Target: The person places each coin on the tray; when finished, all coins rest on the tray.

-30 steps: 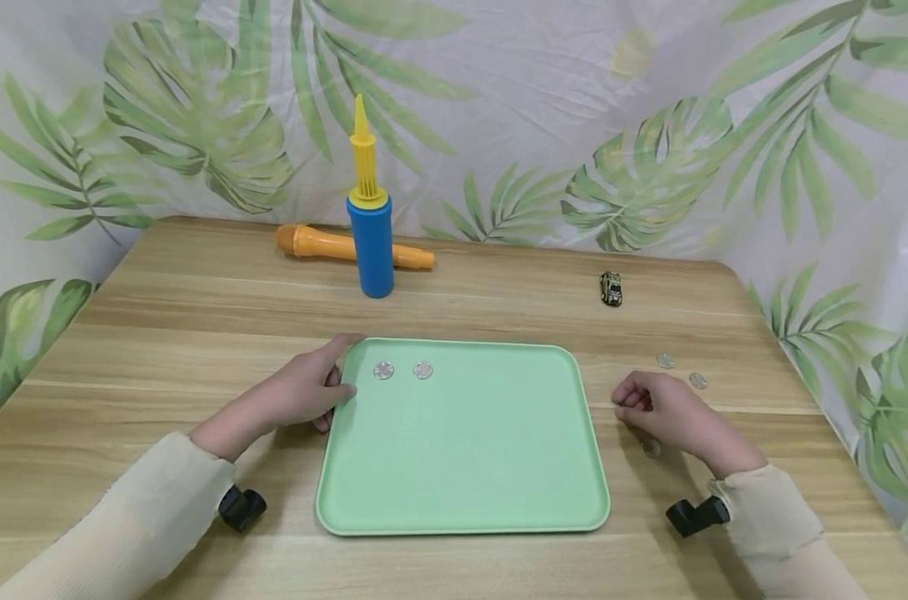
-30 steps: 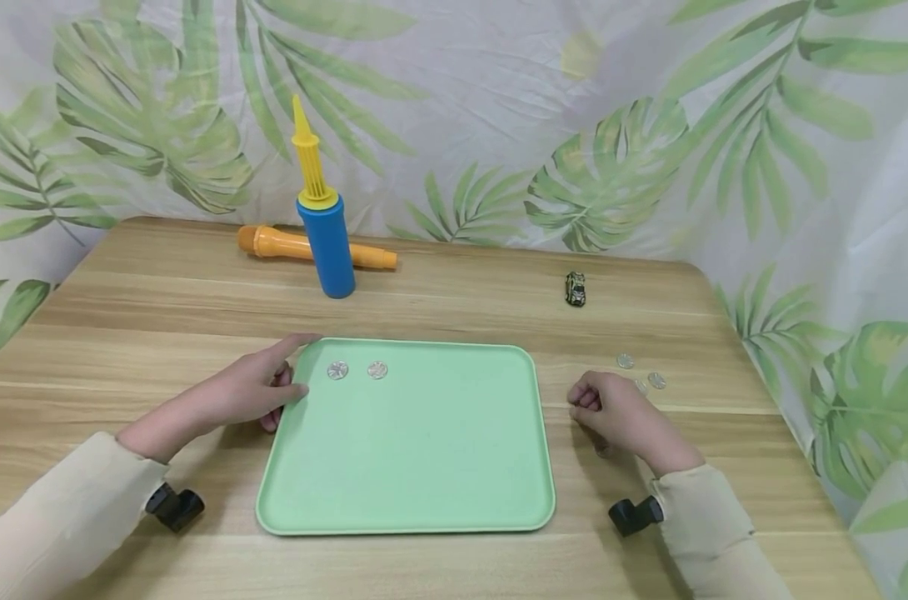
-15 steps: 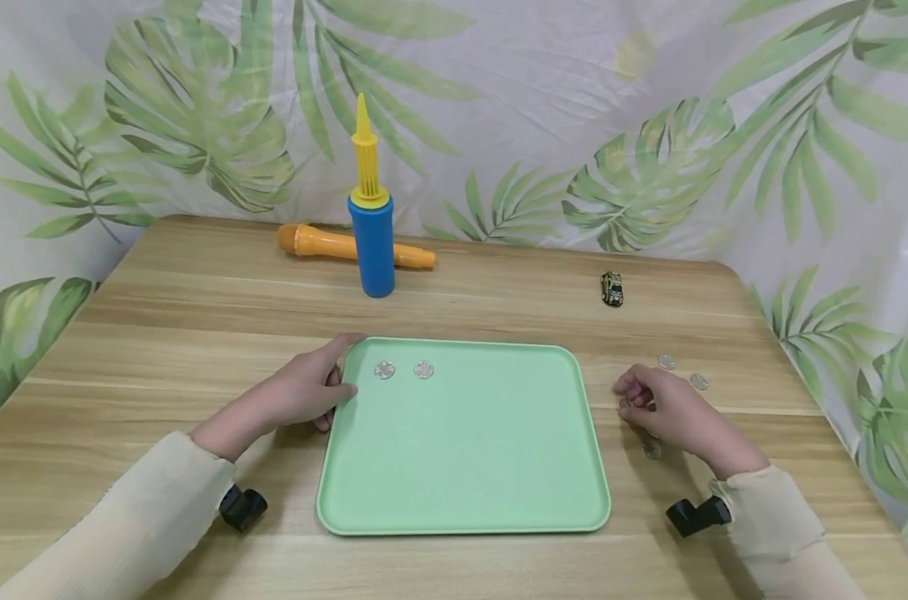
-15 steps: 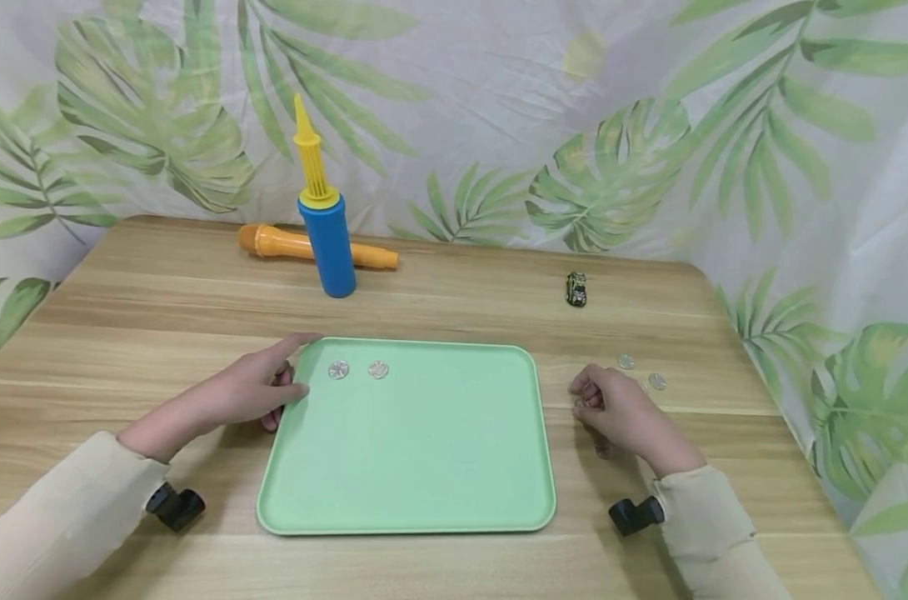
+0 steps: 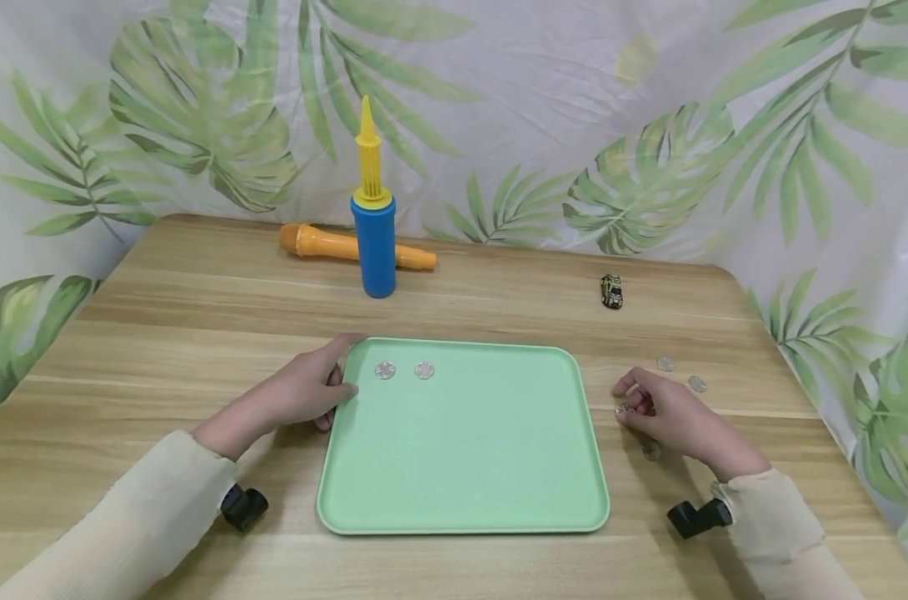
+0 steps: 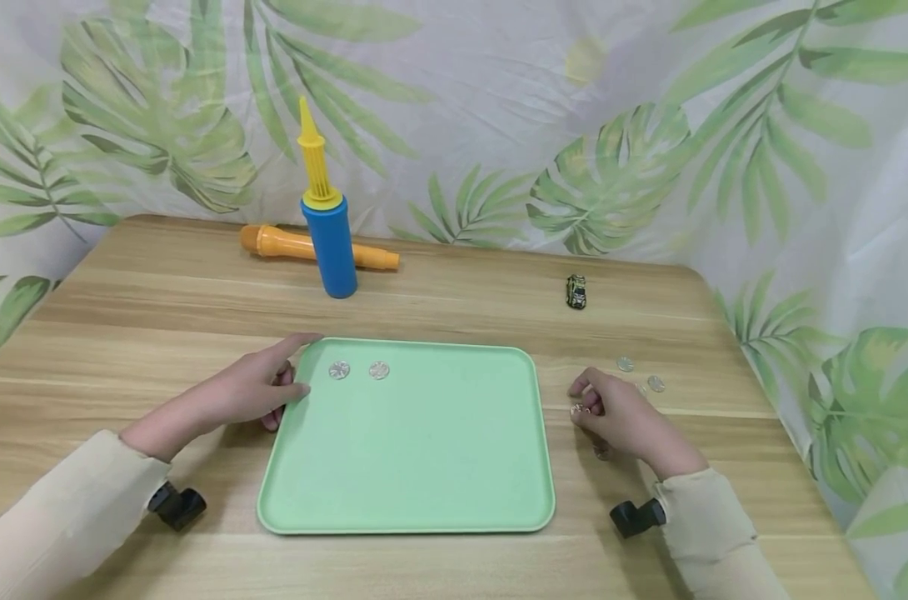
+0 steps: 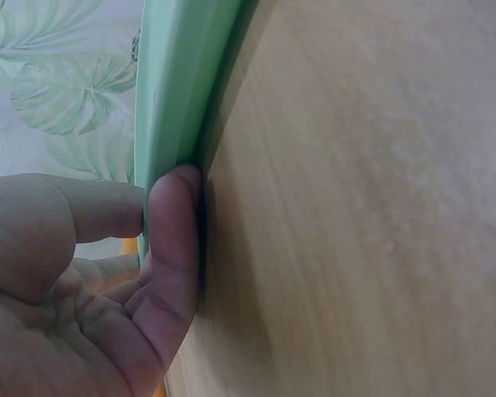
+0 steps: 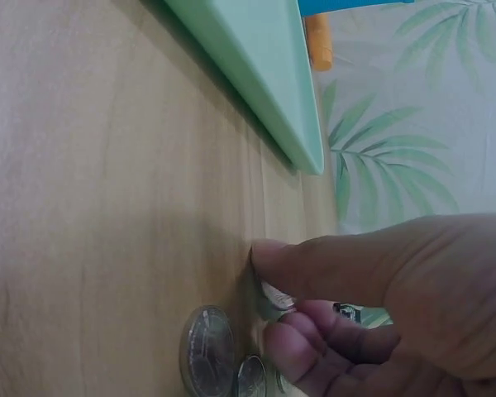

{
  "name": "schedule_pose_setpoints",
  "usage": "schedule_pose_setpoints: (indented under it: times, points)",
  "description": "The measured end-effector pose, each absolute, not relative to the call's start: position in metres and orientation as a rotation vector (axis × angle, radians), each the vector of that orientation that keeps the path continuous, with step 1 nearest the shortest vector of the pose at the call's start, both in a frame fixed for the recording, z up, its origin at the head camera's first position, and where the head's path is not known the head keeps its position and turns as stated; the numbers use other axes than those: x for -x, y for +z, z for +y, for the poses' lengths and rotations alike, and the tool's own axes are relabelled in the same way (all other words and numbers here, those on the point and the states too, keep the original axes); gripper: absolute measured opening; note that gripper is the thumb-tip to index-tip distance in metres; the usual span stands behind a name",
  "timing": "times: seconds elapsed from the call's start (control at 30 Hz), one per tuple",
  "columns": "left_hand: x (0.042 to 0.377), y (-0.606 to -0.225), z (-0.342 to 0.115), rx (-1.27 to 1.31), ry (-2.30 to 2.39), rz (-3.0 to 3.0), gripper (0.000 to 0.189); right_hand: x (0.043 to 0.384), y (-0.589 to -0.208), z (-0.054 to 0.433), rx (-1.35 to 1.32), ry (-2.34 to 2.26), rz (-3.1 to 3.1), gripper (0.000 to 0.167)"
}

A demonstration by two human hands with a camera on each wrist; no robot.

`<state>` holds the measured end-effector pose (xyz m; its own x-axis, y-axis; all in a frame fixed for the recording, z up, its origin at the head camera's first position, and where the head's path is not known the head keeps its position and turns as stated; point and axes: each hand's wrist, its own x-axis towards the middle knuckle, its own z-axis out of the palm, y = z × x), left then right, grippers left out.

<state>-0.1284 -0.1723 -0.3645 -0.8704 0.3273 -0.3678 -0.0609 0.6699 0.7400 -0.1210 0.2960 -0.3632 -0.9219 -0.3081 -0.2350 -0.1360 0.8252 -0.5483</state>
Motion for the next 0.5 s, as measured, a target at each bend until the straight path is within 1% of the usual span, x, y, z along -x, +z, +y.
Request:
schedule_pose_setpoints:
  times: [0.27, 0.5]
  points:
    - [0.1286, -0.3627, -0.1713, -0.212, 1.09, 2.408, 0.074, 0.1194, -0.3635, 0.295, 0.367, -0.778, 2.761, 0.01]
    - [0.1282, -0.3626, -0.1715, -0.21, 1.092, 2.405, 0.074, 0.1259, -0.3629, 0.2893, 0.409, -0.815, 2.86, 0.009]
